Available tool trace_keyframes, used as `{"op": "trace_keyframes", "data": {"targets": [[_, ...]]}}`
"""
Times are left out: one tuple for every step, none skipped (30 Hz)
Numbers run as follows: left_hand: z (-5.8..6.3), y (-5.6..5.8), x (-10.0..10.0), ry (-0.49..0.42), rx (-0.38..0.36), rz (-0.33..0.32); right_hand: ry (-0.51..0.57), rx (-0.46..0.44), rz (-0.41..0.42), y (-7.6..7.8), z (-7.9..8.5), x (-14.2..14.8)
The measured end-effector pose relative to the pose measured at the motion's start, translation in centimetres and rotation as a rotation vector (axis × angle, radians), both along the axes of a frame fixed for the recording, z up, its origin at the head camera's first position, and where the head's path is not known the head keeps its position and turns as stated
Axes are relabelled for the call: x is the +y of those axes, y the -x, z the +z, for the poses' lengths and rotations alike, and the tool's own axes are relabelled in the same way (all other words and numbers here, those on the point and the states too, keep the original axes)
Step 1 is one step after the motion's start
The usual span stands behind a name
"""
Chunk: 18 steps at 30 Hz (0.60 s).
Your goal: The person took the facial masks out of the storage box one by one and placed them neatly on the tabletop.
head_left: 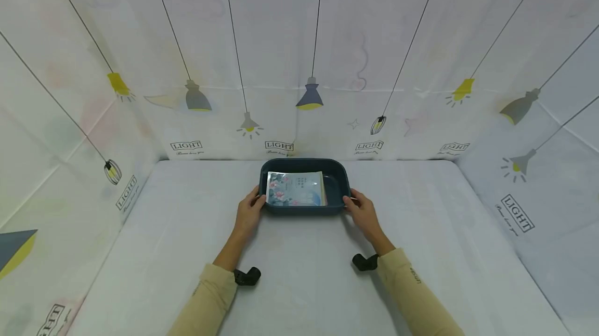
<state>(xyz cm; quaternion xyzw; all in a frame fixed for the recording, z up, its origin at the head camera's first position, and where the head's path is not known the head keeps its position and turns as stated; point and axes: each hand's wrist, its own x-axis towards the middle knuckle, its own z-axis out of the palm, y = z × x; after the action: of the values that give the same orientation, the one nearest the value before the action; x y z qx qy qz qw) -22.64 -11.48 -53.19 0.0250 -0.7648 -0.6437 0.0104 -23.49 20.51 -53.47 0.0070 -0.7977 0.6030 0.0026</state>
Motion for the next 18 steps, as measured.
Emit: {"op": "trace_keyframes", "data": {"targets": [[-0.3, 0.0, -0.3, -0.005, -0.001, 0.004, 0.009, -0.005, 0.007, -0.1, 0.2, -0.2], [-0.6, 0.0, -0.5, -0.006, 0.002, 0.007, 0.011, -0.005, 0.017, -0.3, 0.7, -0.5], [-0.8, -0.1, -0.8, -0.005, 0.006, 0.011, 0.011, -0.007, 0.026, -0.6, 1.2, -0.8], [-0.9, -0.1, -1.0, -0.002, 0.007, 0.016, 0.008, -0.008, 0.037, -0.8, 1.7, -1.2], [-1.0, -0.2, -1.2, -0.001, 0.006, 0.020, 0.003, -0.006, 0.047, -1.0, 2.2, -1.5], [-1.1, -0.4, -1.5, -0.003, 0.007, 0.025, -0.006, -0.003, 0.056, -1.3, 2.7, -1.8], [-1.2, -0.5, -1.7, -0.001, 0.009, 0.025, -0.011, 0.000, 0.063, -1.5, 3.2, -2.2], [-1.2, -0.7, -2.0, -0.002, 0.006, 0.027, -0.019, 0.008, 0.071, -1.7, 3.7, -2.6], [-1.1, -0.8, -2.3, -0.003, 0.004, 0.027, -0.022, 0.012, 0.075, -1.8, 3.7, -2.8], [-1.1, -1.0, -2.5, -0.004, -0.003, 0.029, -0.025, 0.012, 0.079, -1.8, 3.8, -3.1], [-1.0, -1.1, -2.8, -0.007, -0.009, 0.030, -0.027, 0.014, 0.081, -1.9, 3.9, -3.4], [-1.0, -1.2, -3.1, -0.007, -0.013, 0.029, -0.026, 0.016, 0.084, -1.9, 3.9, -3.6], [-0.9, -1.4, -3.4, -0.005, -0.018, 0.028, -0.026, 0.019, 0.088, -1.9, 3.8, -3.8], [-0.8, -1.5, -3.7, -0.010, -0.026, 0.030, -0.030, 0.023, 0.094, -1.8, 3.6, -4.0], [-0.8, -1.6, -4.0, -0.012, -0.028, 0.029, -0.038, 0.028, 0.098, -1.8, 3.3, -4.1], [-0.7, -1.7, -4.3, -0.011, -0.037, 0.030, -0.034, 0.024, 0.101, -1.6, 2.9, -4.3], [-0.6, -1.8, -4.6, -0.009, -0.040, 0.030, -0.032, 0.028, 0.103, -1.4, 2.4, -4.4], [-0.6, -1.9, -4.9, -0.008, -0.041, 0.029, -0.031, 0.033, 0.104, -1.2, 1.8, -4.6]]}}
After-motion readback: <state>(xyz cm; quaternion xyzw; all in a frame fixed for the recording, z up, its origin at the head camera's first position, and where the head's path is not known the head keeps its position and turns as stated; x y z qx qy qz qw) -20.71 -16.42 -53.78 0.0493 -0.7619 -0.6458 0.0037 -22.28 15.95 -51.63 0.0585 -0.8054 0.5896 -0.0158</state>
